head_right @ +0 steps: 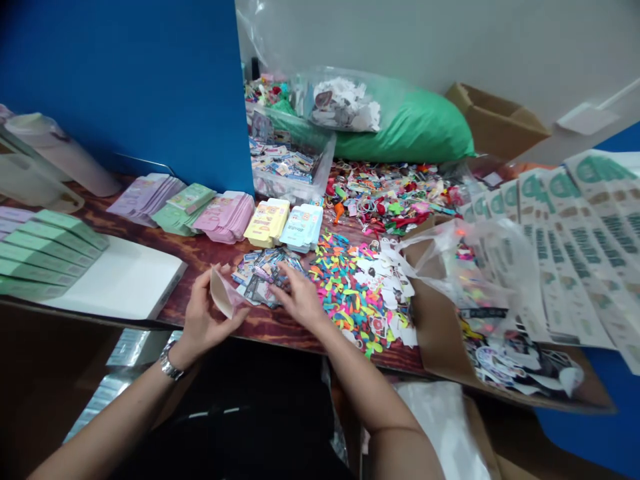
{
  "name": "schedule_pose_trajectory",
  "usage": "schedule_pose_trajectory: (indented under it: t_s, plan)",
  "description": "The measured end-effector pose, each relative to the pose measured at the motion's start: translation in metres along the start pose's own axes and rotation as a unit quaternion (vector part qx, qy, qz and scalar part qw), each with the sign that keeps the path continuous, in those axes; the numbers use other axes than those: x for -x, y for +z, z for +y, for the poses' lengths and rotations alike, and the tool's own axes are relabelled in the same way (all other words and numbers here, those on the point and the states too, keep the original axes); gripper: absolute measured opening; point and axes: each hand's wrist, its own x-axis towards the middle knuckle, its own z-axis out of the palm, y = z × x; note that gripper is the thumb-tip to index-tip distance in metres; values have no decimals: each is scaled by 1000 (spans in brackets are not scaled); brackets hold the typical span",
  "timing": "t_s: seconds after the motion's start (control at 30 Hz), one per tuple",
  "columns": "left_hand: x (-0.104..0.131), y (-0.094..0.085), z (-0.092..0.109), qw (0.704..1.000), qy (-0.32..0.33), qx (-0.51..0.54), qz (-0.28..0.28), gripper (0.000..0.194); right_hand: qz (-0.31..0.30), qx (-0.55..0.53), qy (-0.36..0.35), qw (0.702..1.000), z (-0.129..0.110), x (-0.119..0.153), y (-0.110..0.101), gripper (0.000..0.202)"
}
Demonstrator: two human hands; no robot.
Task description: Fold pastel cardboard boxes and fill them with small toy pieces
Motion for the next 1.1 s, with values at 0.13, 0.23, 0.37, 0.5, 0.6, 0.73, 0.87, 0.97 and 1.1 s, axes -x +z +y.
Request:
schedule_pose_trajectory:
  t_s: [0.13, 0.23, 0.37, 0.5, 0.6, 0.73, 0.87, 0.97, 1.1]
  plan:
    - [0, 1, -1, 999, -37, -17, -13, 84, -27, 344, 44, 938, 28, -12, -28, 74]
    - [0, 4, 4, 998, -45, -25, -32, 85, -34, 404, 72, 911, 34, -15, -27, 77]
    - [0, 6, 5, 996, -71, -12, -60, 84, -1, 416, 43, 908, 33, -14, -23, 70]
    - [3, 11, -2, 992, -105, 23, -69, 82, 13, 409, 25, 912, 34, -15, -23, 62]
    - [5, 14, -6, 992, -107, 16, -59, 81, 42, 368, -3, 929, 32, -15, -28, 42]
    - [2, 14, -7, 993, -106, -41, -33, 70, 169, 160, -61, 971, 9, -7, -43, 20]
    - [0, 18, -5, 990, -116, -83, -13, 65, 264, -119, -69, 955, -26, 2, -42, 42]
    - [1, 25, -3, 988, -127, -86, -17, 67, 250, -156, -92, 951, -37, 4, -22, 34]
    - [3, 32, 0, 988, -128, -84, -17, 68, 291, -41, -136, 946, -31, 7, 2, 29]
